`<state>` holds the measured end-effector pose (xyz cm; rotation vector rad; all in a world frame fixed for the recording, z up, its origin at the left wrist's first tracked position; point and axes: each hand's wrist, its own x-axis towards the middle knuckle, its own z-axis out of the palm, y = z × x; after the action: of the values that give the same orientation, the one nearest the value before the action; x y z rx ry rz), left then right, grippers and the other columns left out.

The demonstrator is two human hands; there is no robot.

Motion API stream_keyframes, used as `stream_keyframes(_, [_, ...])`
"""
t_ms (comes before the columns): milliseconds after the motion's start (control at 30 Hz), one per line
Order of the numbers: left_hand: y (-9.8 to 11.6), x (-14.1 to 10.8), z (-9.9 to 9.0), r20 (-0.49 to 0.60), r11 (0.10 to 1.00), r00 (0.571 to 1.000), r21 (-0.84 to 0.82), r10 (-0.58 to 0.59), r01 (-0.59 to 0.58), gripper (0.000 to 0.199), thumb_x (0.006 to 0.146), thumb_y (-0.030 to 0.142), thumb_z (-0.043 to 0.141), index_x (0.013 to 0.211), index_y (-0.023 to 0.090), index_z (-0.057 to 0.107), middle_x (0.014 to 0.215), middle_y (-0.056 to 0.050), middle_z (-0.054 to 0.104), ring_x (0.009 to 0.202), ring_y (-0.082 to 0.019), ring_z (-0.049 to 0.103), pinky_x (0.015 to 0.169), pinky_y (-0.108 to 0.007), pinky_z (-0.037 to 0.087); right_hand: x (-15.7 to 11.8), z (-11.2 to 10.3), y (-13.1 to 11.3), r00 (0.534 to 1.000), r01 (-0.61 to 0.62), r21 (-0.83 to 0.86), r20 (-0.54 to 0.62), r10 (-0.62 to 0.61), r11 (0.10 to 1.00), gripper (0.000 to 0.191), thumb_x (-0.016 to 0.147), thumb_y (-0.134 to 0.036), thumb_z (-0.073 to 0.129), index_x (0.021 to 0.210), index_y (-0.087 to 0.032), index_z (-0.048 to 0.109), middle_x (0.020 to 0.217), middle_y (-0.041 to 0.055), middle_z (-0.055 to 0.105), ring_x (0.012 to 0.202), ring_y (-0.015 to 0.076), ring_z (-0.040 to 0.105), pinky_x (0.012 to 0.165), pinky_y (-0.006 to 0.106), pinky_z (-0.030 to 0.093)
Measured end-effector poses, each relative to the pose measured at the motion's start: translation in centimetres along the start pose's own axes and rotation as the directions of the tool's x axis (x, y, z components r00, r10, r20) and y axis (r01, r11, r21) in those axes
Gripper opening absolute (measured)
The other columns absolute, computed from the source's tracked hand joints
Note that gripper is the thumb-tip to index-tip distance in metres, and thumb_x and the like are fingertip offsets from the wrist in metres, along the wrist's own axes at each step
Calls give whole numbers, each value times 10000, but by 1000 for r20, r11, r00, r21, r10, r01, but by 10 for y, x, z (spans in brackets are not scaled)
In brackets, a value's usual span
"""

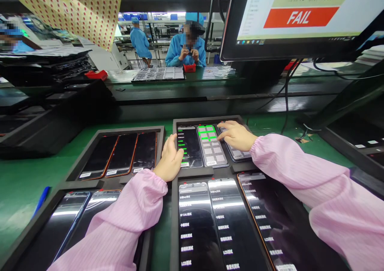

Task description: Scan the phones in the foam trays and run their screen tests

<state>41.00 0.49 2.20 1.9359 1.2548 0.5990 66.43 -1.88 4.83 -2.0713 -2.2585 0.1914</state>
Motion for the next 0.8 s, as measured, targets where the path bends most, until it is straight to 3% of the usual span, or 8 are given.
stream_keyframes(200, [0, 1, 0, 5, 1000, 1000, 25, -2, 2, 571, 858, 263, 290, 1388, 105, 150, 1494, -152, 156, 1395, -210, 90, 1133, -435, 116, -4, 3, -7, 997, 76, -3, 7, -76, 997, 421, 783, -161, 362, 939, -290, 731, 1337, 12, 480, 1267, 293, 336, 1016, 523, 325])
stream_keyframes(533, [-3, 1, 1, -4, 1000, 1000, 21, 19, -19, 567, 856, 269, 301, 1384, 120, 160, 1491, -148, 168, 1394, -217, 100, 1129, -451, 127, 10, 10, -43, 988, 148, 49, 31, -149, 988, 429, 789, -148, 367, 1015, -290, 703, 1379, 2, 430, 1282, 301, 295, 1026, 536, 297])
stream_keyframes(800, [-4, 2, 2, -11, 1000, 1000, 13, 18, -18, 579, 847, 270, 324, 1385, 124, 165, 1491, -149, 174, 1393, -225, 106, 1128, -456, 134, -2, 10, -40, 984, 170, 39, 37, -172, 985, 431, 780, -147, 382, 1012, -315, 703, 1359, 0, 452, 1282, 301, 298, 1020, 535, 303])
